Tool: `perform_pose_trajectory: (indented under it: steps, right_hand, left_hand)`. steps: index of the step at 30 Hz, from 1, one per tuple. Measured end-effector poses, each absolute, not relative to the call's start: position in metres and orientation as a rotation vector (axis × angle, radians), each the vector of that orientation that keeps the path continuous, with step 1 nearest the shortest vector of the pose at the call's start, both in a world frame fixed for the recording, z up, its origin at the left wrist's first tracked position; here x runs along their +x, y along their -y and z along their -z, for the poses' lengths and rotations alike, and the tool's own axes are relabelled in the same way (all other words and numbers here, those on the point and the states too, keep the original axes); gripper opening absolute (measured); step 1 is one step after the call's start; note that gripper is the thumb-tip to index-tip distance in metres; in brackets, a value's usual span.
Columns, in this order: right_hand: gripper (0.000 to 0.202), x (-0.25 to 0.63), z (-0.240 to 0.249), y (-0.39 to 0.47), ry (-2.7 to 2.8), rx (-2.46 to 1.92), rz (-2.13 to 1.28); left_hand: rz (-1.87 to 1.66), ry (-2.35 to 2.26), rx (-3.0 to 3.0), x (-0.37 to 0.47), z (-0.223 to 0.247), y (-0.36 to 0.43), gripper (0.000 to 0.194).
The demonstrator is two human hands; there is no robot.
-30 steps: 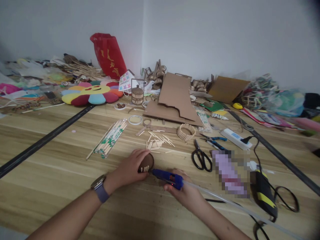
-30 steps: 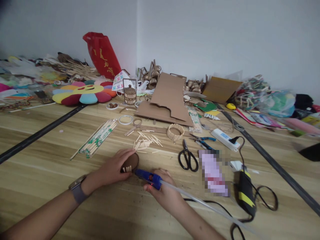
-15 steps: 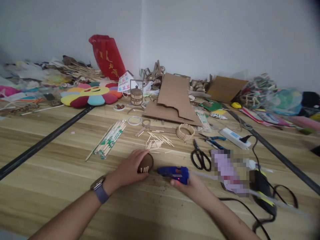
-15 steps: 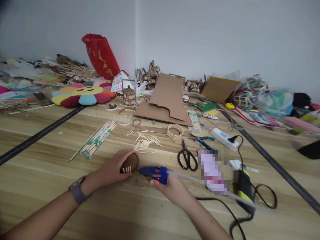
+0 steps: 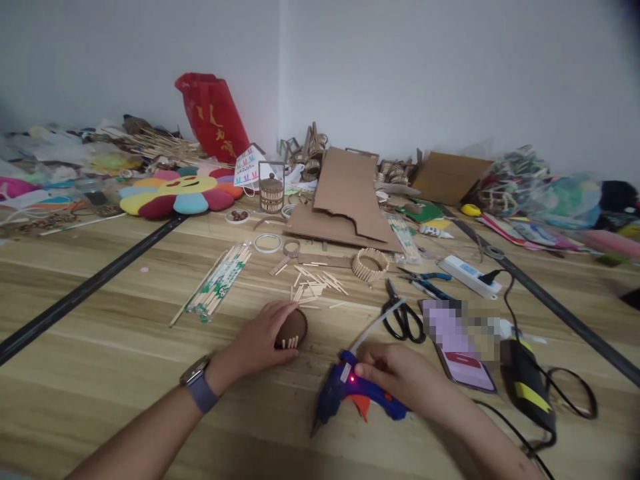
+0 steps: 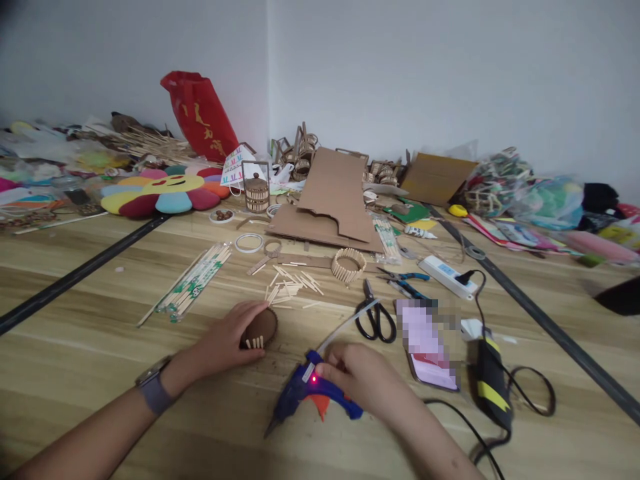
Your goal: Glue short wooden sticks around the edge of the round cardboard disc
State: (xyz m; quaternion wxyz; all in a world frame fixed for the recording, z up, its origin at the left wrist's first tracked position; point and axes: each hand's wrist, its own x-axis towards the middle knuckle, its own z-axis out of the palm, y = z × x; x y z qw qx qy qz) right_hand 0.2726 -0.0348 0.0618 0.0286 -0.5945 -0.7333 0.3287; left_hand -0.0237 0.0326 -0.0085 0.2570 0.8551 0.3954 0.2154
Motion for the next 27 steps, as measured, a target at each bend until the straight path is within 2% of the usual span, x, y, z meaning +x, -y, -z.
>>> perform_pose_trajectory:
  steps: [3, 7, 11, 17, 22, 27]
  right_hand:
    - [0.023, 0.266, -0.075, 0.020, 2.389, -1.924, -0.546]
    - [0.017, 0.247, -0.080, -0.015, 2.593, -1.874, -0.103]
    - [0.025, 0.229, -0.068, -0.043, 2.707, -1.870, 0.029]
    - [0.025, 0.218, -0.053, -0.051, 2.687, -1.835, 0.070]
    - [0.020, 0.228, -0.062, -0.045, 2.652, -1.759, -0.051]
    - [0.015, 0.221, -0.069, -0.024, 2.393, -1.464, -0.743]
  left_hand:
    - [-0.588, -1.065, 2.319, -0.024, 0.008, -0.033, 0.085]
    - [-0.596, -1.066, 2.328, -0.024, 0.009, -0.034, 0.084]
    - [-0.574, -1.067, 2.342, -0.024, 0.008, -0.034, 0.085]
    - [-0.571, -1.056, 2.352, -0.024, 0.006, -0.033, 0.084]
    - [-0.568, -1.054, 2.348, -0.023, 0.005, -0.033, 0.085]
    - [-0.566, -1.061, 2.329, -0.022, 0.005, -0.032, 0.086]
